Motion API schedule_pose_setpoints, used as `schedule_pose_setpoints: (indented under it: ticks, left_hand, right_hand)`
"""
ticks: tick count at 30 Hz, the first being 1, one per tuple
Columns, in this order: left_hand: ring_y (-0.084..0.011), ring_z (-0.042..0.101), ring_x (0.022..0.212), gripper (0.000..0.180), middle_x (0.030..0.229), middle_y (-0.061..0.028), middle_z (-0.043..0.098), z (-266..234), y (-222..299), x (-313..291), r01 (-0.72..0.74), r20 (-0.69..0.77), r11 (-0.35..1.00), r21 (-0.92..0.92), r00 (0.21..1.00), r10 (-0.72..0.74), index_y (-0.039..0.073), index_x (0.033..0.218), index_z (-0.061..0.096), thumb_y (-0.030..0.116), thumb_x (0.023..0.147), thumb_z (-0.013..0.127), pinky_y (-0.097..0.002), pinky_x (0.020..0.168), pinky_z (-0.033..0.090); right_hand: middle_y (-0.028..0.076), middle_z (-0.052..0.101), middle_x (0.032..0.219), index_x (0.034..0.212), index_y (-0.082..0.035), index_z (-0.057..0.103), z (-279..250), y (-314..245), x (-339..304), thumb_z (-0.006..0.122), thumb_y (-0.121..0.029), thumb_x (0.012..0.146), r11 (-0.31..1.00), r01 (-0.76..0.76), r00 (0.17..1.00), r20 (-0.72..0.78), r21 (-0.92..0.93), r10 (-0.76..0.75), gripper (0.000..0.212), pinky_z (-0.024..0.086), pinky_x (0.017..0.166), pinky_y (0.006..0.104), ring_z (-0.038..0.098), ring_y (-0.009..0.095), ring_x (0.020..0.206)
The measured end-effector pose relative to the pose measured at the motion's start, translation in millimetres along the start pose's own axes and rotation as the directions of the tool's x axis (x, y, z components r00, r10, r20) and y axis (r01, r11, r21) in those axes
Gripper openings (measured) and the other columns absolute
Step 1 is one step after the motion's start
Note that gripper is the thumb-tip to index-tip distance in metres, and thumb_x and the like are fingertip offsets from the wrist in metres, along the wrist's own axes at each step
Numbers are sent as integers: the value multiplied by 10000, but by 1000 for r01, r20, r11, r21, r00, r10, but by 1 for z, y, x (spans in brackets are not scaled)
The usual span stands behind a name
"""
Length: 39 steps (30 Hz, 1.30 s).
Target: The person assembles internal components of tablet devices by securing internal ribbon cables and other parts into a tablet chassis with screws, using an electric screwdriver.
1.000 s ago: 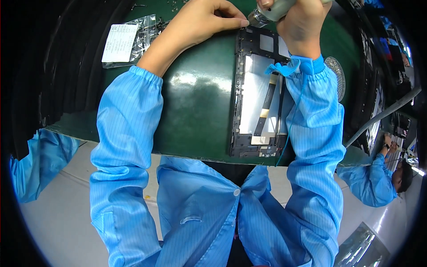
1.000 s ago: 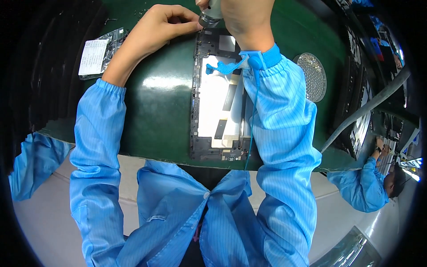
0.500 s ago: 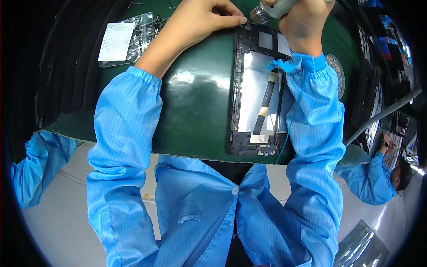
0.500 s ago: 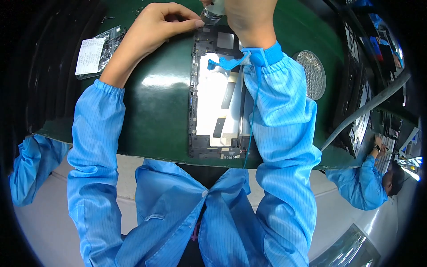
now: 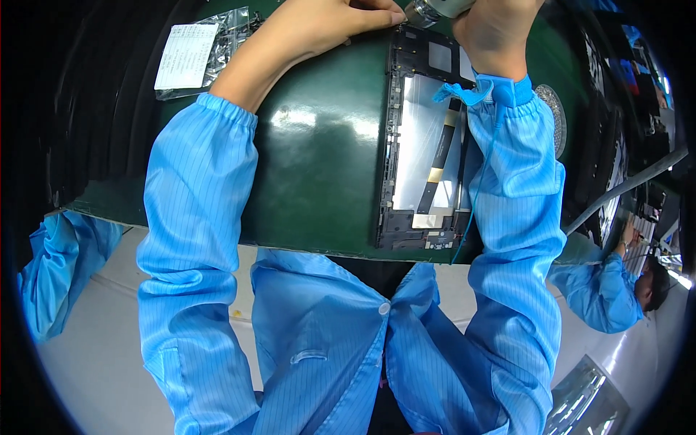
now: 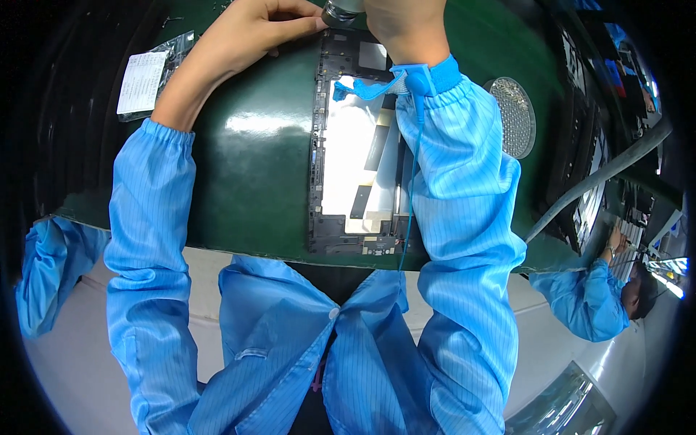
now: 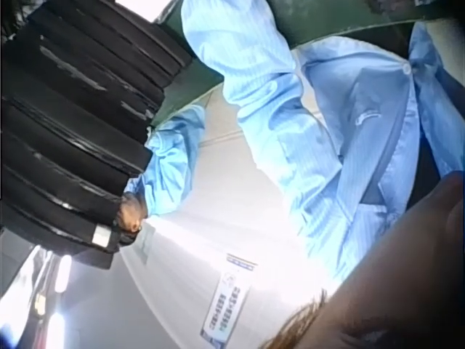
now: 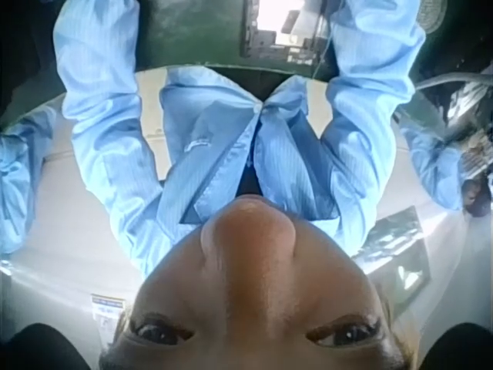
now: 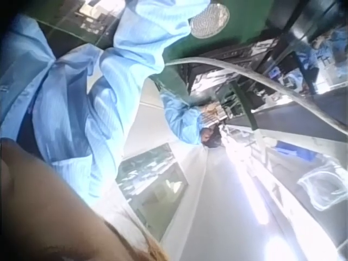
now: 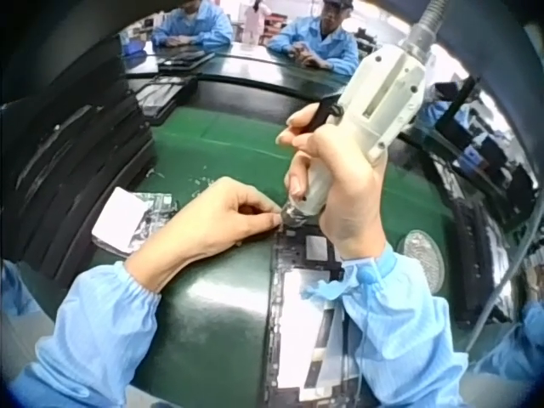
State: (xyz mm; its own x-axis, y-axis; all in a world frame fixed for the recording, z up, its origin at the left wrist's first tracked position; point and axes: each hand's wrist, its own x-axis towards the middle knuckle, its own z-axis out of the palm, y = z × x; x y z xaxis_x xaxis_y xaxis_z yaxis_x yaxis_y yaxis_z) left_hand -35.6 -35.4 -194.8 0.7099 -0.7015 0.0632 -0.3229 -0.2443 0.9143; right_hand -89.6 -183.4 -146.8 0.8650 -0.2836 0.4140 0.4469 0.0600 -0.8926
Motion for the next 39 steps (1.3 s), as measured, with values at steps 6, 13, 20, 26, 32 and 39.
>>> schedule_pose_setpoints:
  ticks: [6, 13, 20, 26, 32, 39]
  left_hand:
    - [-162, 655, 701, 217, 821, -157, 743, 1, -2, -3, -70, -19, 997, -25, 997, 69, -42, 993, 743, 135, 873, 704, -310, 673, 516]
    - [-158, 653, 698, 218, 810, -154, 742, 1, 1, -4, -83, -36, 997, -5, 996, 83, -36, 995, 746, 141, 875, 706, -309, 668, 516]
    - [-154, 645, 682, 215, 798, -149, 739, 2, 0, -3, -62, -23, 998, -22, 998, 61, -37, 989, 747, 141, 875, 706, -309, 659, 515]
    - [-154, 643, 684, 217, 801, -150, 739, 1, 2, -3, -48, -28, 999, -4, 998, 48, -37, 987, 747, 144, 874, 708, -307, 659, 513]
    - [-154, 645, 693, 214, 806, -151, 739, 1, 4, -3, -59, -34, 998, 14, 998, 60, -40, 989, 745, 137, 874, 710, -306, 662, 511]
    - [-154, 644, 694, 210, 810, -150, 739, 2, 2, -5, -56, -27, 998, -7, 998, 56, -43, 987, 743, 132, 875, 709, -305, 663, 509]
  right_hand:
    - [131, 665, 860, 984, 41, 620, 0, 5, -2, 570, -73, 844, 1000, 7, 1000, 11, -18, -6, 187, 449, 485, 269, 537, 137, 495]
    - [134, 662, 877, 987, 39, 618, -1, 5, -1, 564, -66, 844, 1000, -22, 1000, -8, 7, 22, 185, 450, 490, 269, 535, 138, 498]
    - [135, 661, 871, 985, 40, 615, -1, 6, -2, 562, -72, 849, 1000, -9, 1000, 1, -1, 9, 184, 449, 487, 270, 531, 140, 495]
    - [140, 662, 865, 947, 41, 616, -4, 7, -1, 557, -67, 848, 1000, 5, 999, 34, -31, -4, 157, 447, 481, 274, 526, 137, 494]
    - [149, 657, 873, 874, 24, 602, -2, 9, 0, 545, -51, 858, 999, 55, 996, 66, -3, -54, 96, 448, 480, 272, 522, 135, 495]
    - [153, 651, 879, 841, 12, 585, -3, 10, -2, 532, -57, 868, 999, 54, 994, 95, -4, -53, 91, 452, 483, 270, 524, 128, 498]
